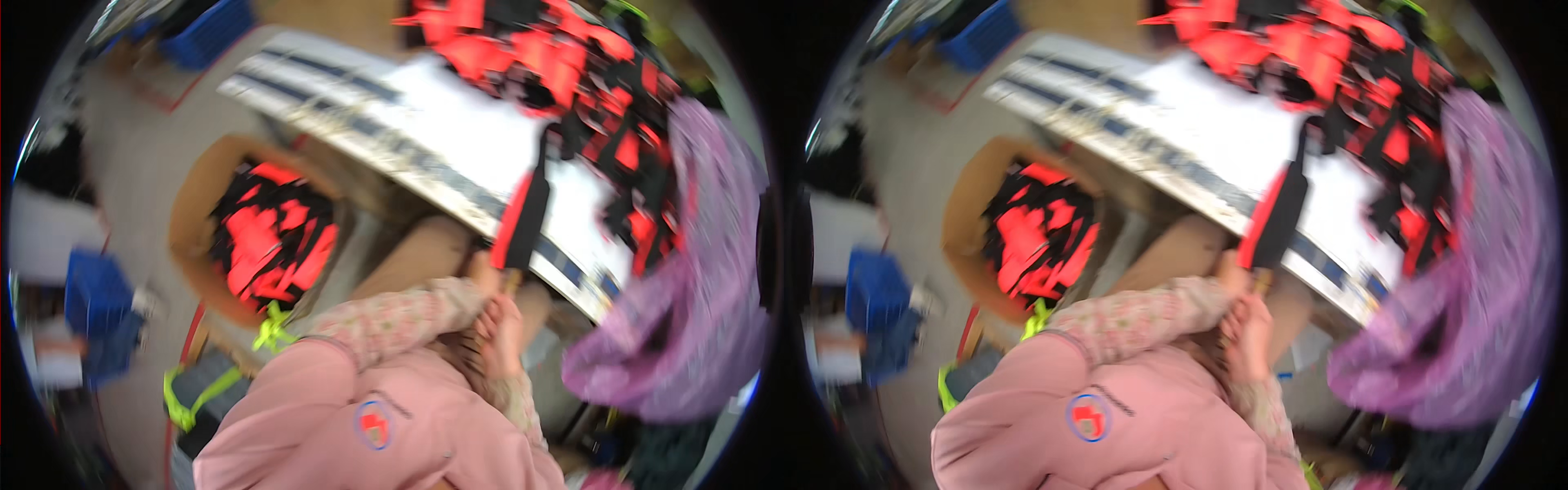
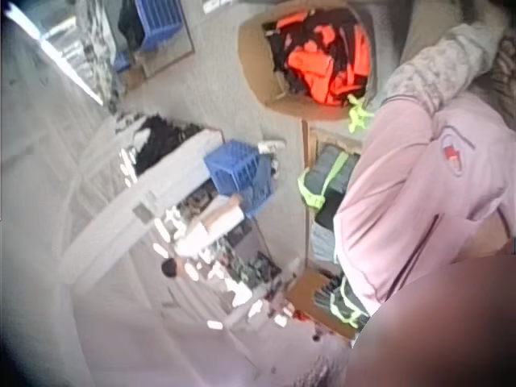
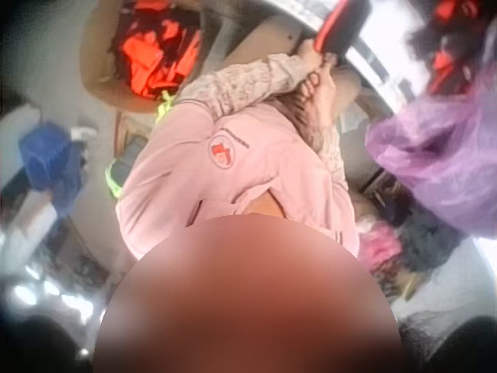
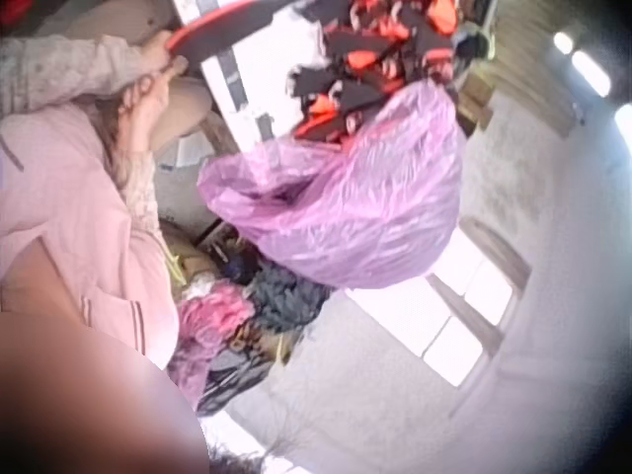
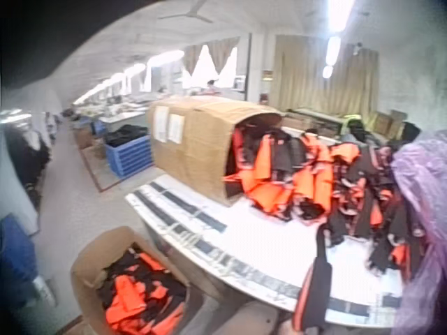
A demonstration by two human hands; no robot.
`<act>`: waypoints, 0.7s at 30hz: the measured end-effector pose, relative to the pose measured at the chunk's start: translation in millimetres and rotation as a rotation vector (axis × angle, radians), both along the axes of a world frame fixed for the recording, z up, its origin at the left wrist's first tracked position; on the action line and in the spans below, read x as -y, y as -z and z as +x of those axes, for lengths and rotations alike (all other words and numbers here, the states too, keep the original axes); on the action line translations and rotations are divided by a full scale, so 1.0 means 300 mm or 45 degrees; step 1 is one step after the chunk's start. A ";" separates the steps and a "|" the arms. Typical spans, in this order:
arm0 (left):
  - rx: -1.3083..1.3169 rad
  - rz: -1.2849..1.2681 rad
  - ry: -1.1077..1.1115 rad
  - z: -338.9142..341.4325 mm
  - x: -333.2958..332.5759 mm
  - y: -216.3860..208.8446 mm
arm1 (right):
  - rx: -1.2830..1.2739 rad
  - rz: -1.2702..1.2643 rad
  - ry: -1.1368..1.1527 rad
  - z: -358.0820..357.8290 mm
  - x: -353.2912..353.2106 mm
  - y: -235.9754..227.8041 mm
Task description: Turning and shaping components of life jackets using a wooden tool in a factory setting.
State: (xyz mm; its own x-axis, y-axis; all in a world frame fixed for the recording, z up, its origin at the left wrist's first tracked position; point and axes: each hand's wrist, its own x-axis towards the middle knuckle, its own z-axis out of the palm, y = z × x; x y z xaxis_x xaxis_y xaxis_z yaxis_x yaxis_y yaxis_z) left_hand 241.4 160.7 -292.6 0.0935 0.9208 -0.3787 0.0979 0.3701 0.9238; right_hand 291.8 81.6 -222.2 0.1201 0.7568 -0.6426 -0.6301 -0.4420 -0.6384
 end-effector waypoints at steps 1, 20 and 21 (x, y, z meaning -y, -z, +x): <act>0.130 0.126 -0.033 -0.024 -0.007 -0.046 | 0.086 -0.034 0.053 -0.006 -0.032 0.001; 0.295 -0.025 -0.062 0.229 -0.116 0.251 | 0.368 0.037 0.020 0.081 -0.017 0.089; 0.164 -0.197 -0.238 0.210 -0.065 0.136 | 0.302 -0.019 -0.062 0.060 -0.032 0.159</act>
